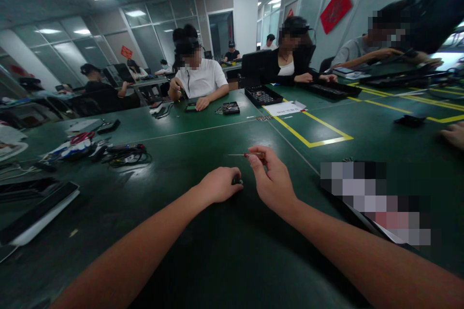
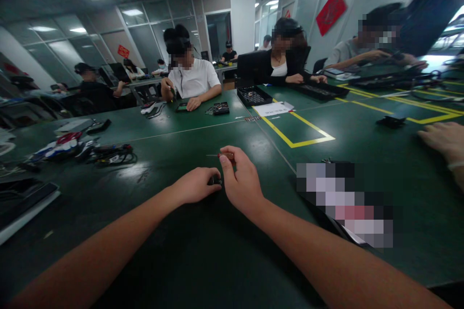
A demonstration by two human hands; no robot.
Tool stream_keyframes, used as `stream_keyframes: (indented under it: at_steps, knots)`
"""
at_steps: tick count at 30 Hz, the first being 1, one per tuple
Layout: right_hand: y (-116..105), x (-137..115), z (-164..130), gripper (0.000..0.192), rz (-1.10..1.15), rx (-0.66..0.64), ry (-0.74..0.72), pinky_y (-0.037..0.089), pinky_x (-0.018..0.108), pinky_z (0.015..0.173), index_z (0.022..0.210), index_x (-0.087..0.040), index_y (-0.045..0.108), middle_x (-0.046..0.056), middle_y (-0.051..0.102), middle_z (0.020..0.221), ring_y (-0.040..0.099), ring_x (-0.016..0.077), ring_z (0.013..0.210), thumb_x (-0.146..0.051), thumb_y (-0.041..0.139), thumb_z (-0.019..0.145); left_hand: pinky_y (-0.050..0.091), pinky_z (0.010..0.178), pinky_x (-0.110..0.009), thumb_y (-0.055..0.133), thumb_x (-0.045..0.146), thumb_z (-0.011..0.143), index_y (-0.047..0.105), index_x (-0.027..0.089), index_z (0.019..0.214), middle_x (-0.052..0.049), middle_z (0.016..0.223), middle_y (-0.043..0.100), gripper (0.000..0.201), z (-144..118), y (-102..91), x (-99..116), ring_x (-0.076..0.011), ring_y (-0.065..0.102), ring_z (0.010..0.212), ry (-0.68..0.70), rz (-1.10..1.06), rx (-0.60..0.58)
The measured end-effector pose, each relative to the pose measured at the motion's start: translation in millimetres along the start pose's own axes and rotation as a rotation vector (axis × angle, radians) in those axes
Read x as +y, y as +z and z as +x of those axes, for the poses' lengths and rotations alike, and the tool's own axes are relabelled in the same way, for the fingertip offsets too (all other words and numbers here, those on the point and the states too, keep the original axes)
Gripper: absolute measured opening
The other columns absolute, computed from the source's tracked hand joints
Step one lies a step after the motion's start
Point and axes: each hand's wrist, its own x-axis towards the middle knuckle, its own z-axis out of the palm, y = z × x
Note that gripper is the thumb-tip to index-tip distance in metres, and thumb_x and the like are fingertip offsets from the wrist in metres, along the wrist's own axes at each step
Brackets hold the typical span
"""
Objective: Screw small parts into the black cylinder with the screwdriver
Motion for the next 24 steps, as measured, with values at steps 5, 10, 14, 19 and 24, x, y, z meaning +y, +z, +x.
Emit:
stream_keyframes:
  at_steps: [5,10,14,19,24]
  knots:
    - [-0.4,0.0,-0.3,0.018,0.000,0.007,-0.008,0.052,0.038,0.082,0.109,-0.026,0.063,0.005,0.072,0.098,0.068,0.0227,0.089,-0.035,0.051,0.099,0.051,0.071,-0.035,0.067,0.034,0.088,0.070,0.020,0.091,-0.008,0.088,0.072,0.015,-2.8,-0.8,-1.3,-0.0263,0.068,0.080,-0.015,-0.008,0.056]
    - [-0.5,-1.6,0.2,0.018,0.003,0.005,-0.006,0.051,0.038,0.082,0.109,-0.026,0.064,0.005,0.073,0.099,0.068,0.0230,0.089,-0.035,0.051,0.099,0.050,0.072,-0.034,0.065,0.033,0.087,0.071,0.023,0.100,-0.006,0.095,0.073,0.017,-15.4,-11.2,-15.3,-0.0251,0.068,0.085,-0.069,-0.137,0.188]
    - [-0.5,-1.6,0.1,0.019,-0.007,-0.017,0.005,0.051,0.038,0.081,0.111,-0.025,0.063,0.005,0.073,0.100,0.067,0.0224,0.088,-0.035,0.051,0.099,0.049,0.073,-0.032,0.063,0.037,0.086,0.070,0.025,0.117,-0.004,0.096,0.073,0.034,-32.3,-28.3,-34.7,-0.0216,0.066,0.081,-0.139,-0.263,0.304]
    - [-1.5,-0.7,0.0,0.020,-0.011,-0.028,0.012,0.050,0.037,0.080,0.112,-0.026,0.063,0.005,0.072,0.099,0.066,0.0221,0.088,-0.036,0.051,0.100,0.038,0.050,-0.024,0.053,0.043,0.086,0.072,0.019,0.106,-0.003,0.082,0.068,0.036,-67.5,-51.6,-65.0,-0.0147,0.054,0.059,-0.335,-0.616,0.353]
    - [-1.7,-0.6,0.7,0.020,-0.013,-0.029,0.002,0.050,0.037,0.081,0.111,-0.025,0.063,0.005,0.071,0.099,0.066,0.0221,0.088,-0.035,0.050,0.100,0.032,0.043,-0.017,0.052,0.032,0.084,0.062,0.017,0.087,0.002,0.069,0.058,0.017,-119.7,-75.9,-89.7,-0.0106,0.047,0.054,-0.587,-1.088,0.623]
